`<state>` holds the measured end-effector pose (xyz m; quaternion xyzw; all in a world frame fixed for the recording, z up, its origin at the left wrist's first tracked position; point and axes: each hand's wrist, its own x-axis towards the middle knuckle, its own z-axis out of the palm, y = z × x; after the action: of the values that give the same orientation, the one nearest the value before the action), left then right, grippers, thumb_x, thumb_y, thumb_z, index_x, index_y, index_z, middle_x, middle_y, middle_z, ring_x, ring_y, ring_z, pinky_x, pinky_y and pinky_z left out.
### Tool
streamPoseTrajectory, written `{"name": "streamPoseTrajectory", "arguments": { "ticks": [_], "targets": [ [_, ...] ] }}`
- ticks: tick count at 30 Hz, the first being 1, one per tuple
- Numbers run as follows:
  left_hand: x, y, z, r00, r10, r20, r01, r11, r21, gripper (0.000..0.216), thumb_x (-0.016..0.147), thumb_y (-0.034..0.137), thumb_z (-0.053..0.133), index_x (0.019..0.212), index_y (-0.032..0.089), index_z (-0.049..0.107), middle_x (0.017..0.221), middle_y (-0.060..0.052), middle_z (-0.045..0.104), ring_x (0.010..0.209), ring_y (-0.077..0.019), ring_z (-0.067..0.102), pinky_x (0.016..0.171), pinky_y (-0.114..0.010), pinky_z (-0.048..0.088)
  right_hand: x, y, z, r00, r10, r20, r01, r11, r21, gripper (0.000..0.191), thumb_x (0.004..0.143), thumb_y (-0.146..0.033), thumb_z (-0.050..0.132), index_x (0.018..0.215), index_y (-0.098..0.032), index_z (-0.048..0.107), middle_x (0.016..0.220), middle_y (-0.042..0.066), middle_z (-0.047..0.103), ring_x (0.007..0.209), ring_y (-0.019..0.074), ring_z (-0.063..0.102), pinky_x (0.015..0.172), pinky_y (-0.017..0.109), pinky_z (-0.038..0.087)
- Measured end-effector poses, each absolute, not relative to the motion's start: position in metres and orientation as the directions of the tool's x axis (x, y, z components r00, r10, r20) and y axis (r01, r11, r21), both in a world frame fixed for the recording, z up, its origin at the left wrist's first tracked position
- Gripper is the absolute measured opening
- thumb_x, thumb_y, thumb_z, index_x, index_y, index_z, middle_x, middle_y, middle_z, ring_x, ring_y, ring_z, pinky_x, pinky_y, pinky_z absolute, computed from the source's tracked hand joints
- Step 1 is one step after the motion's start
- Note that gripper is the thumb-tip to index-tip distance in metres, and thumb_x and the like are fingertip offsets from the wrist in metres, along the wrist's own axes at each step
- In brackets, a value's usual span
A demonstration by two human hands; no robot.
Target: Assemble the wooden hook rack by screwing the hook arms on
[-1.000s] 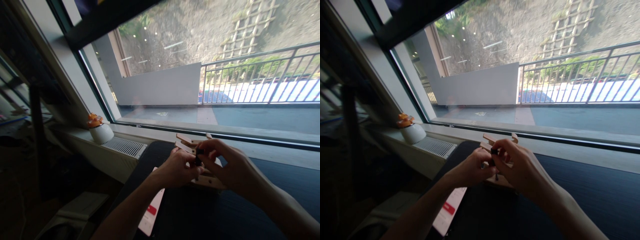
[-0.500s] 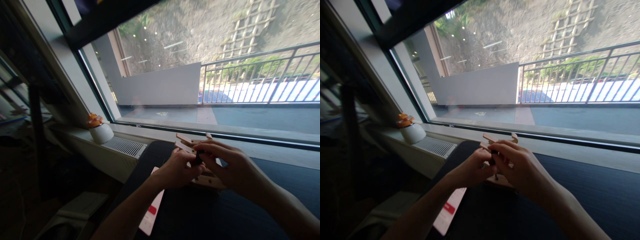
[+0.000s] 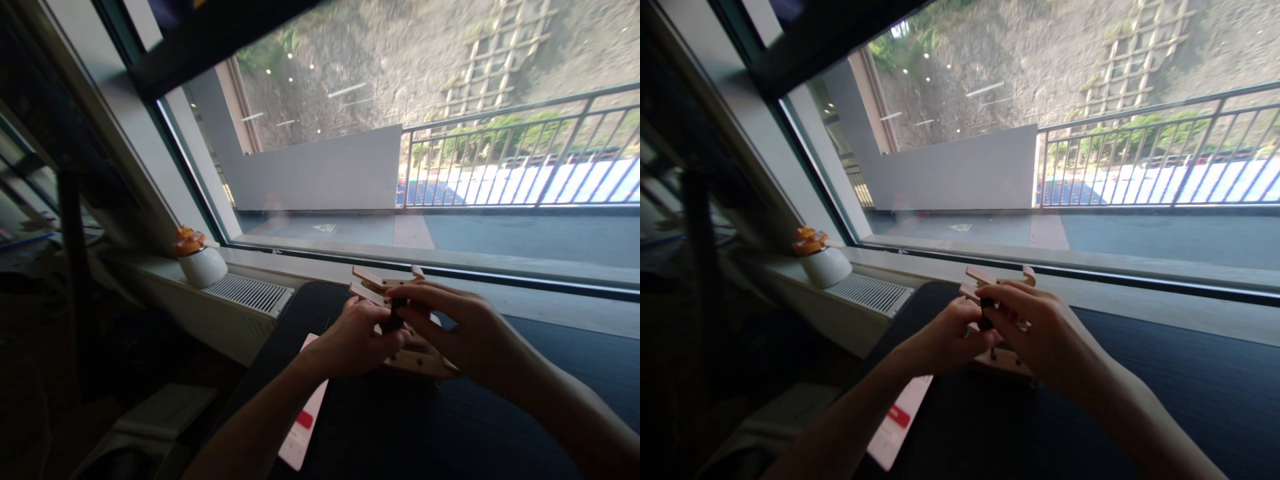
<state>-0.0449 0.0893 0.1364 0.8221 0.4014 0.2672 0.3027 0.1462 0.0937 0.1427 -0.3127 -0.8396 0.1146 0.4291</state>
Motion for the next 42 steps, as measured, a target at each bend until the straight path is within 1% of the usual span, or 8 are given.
{"name": "streamPoseTrajectory", "arguments": {
  "ticks": [4,12,17,20,23,30,36,42],
  "targets": [
    [-0.045,0.0898,0.1359,0.539,0.815,0.211,0.493,-0.509,0.706,0.014,0.09,0.024,0.06,0.086,0.017,0.071,0.084,-0.001,0.071,0.085,-0.0174,0.064,0.089,-0.029,0.048,0.143,0.0941,0.1422,-0.403,0.657,0.637,0.444,0.749,-0.492,0.018,0.09,-0.025,0.065,0.107,-0.027,0.072,0.093,0.002,0.077,0.071,0.0166,0.07,0.067,0.029,0.057],
    [-0.0446,0.0871,0.1396,0.527,0.832,0.17,0.518,-0.474,0.712,0.017,0.091,0.028,0.06,0.083,0.017,0.071,0.08,0.0,0.071,0.086,-0.0177,0.064,0.088,-0.029,0.047,0.1468,0.0918,0.1476,-0.418,0.674,0.609,0.41,0.738,-0.535,0.023,0.09,-0.025,0.062,0.111,-0.026,0.073,0.099,0.003,0.079,0.08,0.0187,0.073,0.07,0.029,0.058],
    [-0.0444,0.0868,0.1392,0.545,0.812,0.209,0.491,-0.511,0.706,0.014,0.089,0.024,0.061,0.081,0.016,0.07,0.076,0.0,0.067,0.081,-0.0164,0.061,0.085,-0.028,0.045,0.1461,0.0946,0.1461,-0.385,0.685,0.618,0.428,0.726,-0.538,0.018,0.085,-0.028,0.069,0.102,-0.024,0.073,0.082,0.001,0.075,0.069,0.0177,0.069,0.063,0.03,0.057],
    [-0.0449,0.0875,0.1391,0.566,0.789,0.241,0.462,-0.545,0.699,0.013,0.089,0.021,0.061,0.078,0.016,0.067,0.076,0.001,0.066,0.08,-0.015,0.06,0.087,-0.028,0.045,0.1467,0.0931,0.1461,-0.413,0.67,0.617,0.423,0.741,-0.522,0.025,0.089,-0.025,0.064,0.112,-0.026,0.072,0.092,0.002,0.077,0.069,0.0161,0.069,0.065,0.029,0.058],
    [-0.0448,0.0875,0.1396,0.552,0.805,0.216,0.486,-0.521,0.701,0.016,0.091,0.023,0.061,0.078,0.017,0.066,0.076,0.001,0.067,0.082,-0.0158,0.061,0.089,-0.029,0.045,0.148,0.0925,0.1452,-0.444,0.645,0.622,0.4,0.764,-0.506,0.027,0.092,-0.022,0.06,0.116,-0.027,0.072,0.107,0.004,0.077,0.084,0.0188,0.072,0.074,0.031,0.059],
    [-0.0437,0.0872,0.1384,0.542,0.817,0.199,0.538,-0.519,0.664,0.016,0.09,0.026,0.062,0.081,0.017,0.071,0.078,0.0,0.069,0.087,-0.0182,0.062,0.095,-0.032,0.043,0.147,0.0949,0.145,-0.401,0.67,0.624,0.422,0.74,-0.523,0.021,0.088,-0.026,0.066,0.108,-0.024,0.072,0.091,0.004,0.076,0.075,0.0183,0.071,0.067,0.03,0.06],
    [-0.0438,0.0864,0.1384,0.547,0.813,0.198,0.536,-0.522,0.664,0.013,0.09,0.024,0.062,0.081,0.018,0.069,0.076,0.001,0.069,0.086,-0.0175,0.063,0.093,-0.031,0.044,0.1482,0.0925,0.1454,-0.43,0.616,0.659,0.407,0.784,-0.468,0.026,0.092,-0.023,0.06,0.115,-0.026,0.073,0.109,0.007,0.076,0.089,0.0205,0.073,0.078,0.032,0.06],
    [-0.0431,0.0872,0.1378,0.536,0.819,0.206,0.571,-0.531,0.626,0.013,0.09,0.026,0.063,0.081,0.018,0.069,0.077,0.002,0.068,0.087,-0.0181,0.061,0.1,-0.035,0.039,0.1494,0.095,0.1434,-0.422,0.638,0.644,0.405,0.768,-0.496,0.018,0.09,-0.024,0.065,0.107,-0.025,0.069,0.098,0.004,0.075,0.076,0.0175,0.071,0.071,0.031,0.059]
  ]
}}
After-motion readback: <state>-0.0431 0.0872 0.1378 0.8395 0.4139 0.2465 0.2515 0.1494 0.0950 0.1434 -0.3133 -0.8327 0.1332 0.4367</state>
